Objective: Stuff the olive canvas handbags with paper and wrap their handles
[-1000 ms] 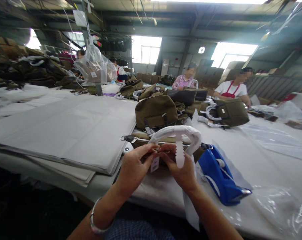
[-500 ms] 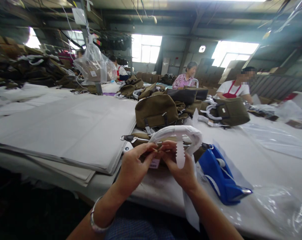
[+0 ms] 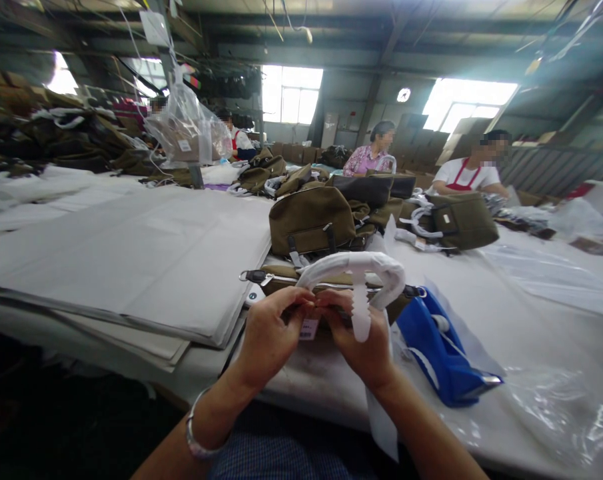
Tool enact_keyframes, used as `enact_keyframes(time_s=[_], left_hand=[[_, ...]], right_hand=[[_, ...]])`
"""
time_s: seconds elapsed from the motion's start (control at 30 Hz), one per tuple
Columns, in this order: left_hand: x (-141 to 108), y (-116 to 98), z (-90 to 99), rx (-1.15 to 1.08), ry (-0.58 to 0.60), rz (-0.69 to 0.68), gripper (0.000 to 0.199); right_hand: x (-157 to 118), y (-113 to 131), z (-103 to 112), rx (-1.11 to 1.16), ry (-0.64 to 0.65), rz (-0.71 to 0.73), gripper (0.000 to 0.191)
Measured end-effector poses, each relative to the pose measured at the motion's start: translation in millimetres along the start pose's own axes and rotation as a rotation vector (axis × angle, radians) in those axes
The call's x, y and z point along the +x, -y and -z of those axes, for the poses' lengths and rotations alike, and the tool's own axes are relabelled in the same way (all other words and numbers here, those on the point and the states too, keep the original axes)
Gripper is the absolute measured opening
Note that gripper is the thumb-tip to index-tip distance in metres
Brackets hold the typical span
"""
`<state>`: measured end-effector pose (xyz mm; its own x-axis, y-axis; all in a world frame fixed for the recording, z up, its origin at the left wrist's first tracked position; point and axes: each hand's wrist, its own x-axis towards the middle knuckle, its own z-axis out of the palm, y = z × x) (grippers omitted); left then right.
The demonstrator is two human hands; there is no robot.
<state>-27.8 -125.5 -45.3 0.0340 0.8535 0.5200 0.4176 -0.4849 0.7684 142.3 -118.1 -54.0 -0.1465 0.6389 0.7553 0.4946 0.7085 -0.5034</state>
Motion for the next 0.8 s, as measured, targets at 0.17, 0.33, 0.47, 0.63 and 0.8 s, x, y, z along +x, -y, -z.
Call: enact_keyframes(time_s=[0.17,0.33,0.47,0.63,0.8], left_hand=[[0.6,4.3,-2.7,-0.026,-0.006,0.019,0.019],[3.3,10.5,-9.5,-0.088,0.006,0.079,0.012],[-3.2,16.7,-1.2,-0.071,-0.062,0.001,0.013],[-24.9,56.1,17.7,-0.061,-0.452,0.086,0.023],[-28.8,101.5,-3.9,-0.169,-0.096,0.258,0.07]], right_hand=[[-2.8,-3.7,-2.9,0.002,-0.012,0.029,0.024],[-3.0,-5.6,-6.0,0.008,-0.017,-0.062,0.015],[-13.9,-1.6,11.1,-0.037,-0.047,-0.059,0.016],[-55.8,-26.4,50.3,-0.192,-0.546,-0.347,0.02],[-81.7,-75.1,47.0,-0.102,-0.343,-0.639,0.066]])
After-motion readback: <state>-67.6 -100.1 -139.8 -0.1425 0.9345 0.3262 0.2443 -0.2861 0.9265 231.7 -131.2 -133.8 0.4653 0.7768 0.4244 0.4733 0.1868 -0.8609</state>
